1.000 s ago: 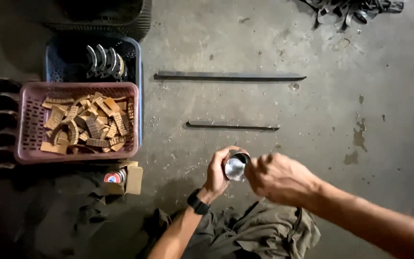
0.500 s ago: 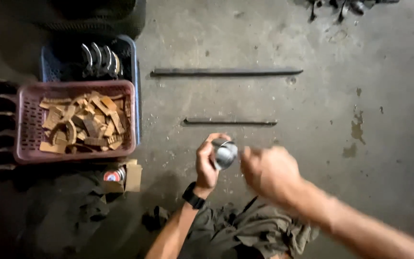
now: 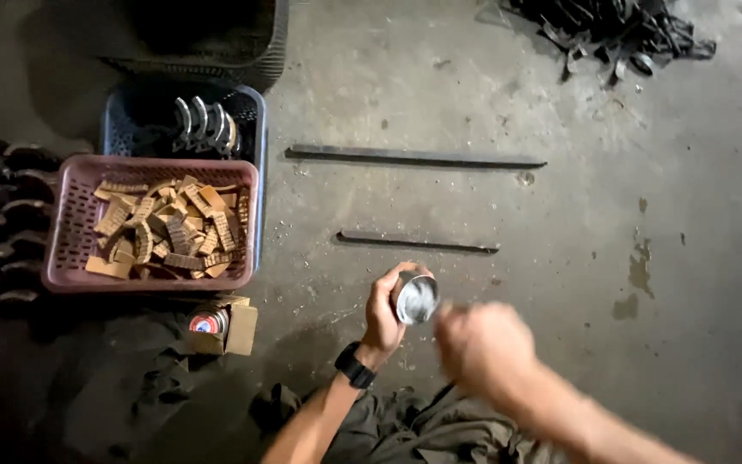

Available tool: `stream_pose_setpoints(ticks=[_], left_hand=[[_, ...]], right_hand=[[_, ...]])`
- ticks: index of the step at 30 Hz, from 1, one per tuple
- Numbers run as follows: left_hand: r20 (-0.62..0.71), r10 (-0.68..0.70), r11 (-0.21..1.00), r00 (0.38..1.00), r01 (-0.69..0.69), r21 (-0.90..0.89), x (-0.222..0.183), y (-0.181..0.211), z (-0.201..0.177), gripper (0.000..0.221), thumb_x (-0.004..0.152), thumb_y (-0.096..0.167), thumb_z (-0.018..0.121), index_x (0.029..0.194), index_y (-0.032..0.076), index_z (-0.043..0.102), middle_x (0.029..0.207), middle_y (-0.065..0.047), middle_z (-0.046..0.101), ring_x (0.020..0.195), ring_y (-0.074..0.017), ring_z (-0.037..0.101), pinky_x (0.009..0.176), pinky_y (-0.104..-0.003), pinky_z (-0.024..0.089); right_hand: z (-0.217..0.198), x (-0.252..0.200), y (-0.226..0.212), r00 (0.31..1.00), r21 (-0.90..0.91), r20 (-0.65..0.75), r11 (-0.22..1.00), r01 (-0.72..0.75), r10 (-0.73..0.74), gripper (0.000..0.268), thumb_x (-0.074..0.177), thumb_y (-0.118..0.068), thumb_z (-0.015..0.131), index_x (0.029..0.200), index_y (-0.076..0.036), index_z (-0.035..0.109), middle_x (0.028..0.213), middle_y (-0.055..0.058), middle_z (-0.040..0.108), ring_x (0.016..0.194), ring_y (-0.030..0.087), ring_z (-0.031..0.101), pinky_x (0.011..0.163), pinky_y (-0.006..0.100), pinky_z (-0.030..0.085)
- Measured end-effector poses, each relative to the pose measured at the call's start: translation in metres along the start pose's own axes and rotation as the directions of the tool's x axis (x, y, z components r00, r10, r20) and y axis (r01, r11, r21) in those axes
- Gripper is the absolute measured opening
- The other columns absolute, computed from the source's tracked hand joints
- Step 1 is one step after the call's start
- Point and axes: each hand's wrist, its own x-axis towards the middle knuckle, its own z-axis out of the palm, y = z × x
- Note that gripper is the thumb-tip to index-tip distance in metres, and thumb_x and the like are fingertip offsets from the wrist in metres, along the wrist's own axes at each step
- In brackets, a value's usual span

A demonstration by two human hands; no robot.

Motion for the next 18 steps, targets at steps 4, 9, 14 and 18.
stream_pose_setpoints(ticks=[4,9,14,18], left_hand=[[-0.013,-0.032,0.998,0.999,0.032,-0.049,0.000,0.001,0.005,0.048,0.106,0.036,0.033,0.114,0.000,0.064,0.106,-0.009,0.070,0.097,-0.0183,0.066,0.087,-0.035,0.055],[-0.006,-0.019,1.000,1.000,0.018,-0.003,0.008,-0.002,0.000,0.048,0.106,0.035,0.032,0.110,0.001,0.065,0.103,-0.009,0.072,0.094,-0.0175,0.068,0.085,-0.034,0.056],[-0.087,-0.047,0.995,0.995,0.055,0.088,0.010,-0.051,-0.041,0.046,0.111,0.034,0.035,0.109,-0.003,0.063,0.094,-0.007,0.056,0.086,-0.0178,0.056,0.076,-0.036,0.048],[-0.103,-0.076,0.997,0.992,0.079,0.025,0.010,-0.035,-0.015,0.046,0.108,0.035,0.035,0.114,-0.002,0.063,0.101,-0.009,0.066,0.094,-0.0187,0.063,0.085,-0.035,0.053]], right_hand=[[-0.024,0.022,0.008,0.997,-0.049,0.038,0.996,-0.072,0.074,0.011,0.088,-0.014,0.056,0.086,-0.008,0.066,0.065,0.010,0.068,0.048,0.025,0.062,0.042,0.041,0.052],[0.006,0.013,0.013,0.990,-0.137,0.138,0.990,-0.016,0.035,0.015,0.090,-0.018,0.055,0.080,-0.009,0.062,0.065,0.010,0.068,0.050,0.025,0.064,0.043,0.041,0.053],[-0.003,0.016,0.013,0.988,0.013,-0.156,1.000,0.022,-0.020,0.018,0.089,-0.019,0.062,0.077,-0.005,0.062,0.061,0.015,0.067,0.044,0.030,0.061,0.043,0.044,0.051],[0.009,0.019,0.017,0.968,-0.120,0.230,0.990,-0.075,0.101,0.018,0.093,-0.015,0.054,0.078,-0.009,0.061,0.064,0.012,0.067,0.053,0.024,0.066,0.047,0.041,0.057]])
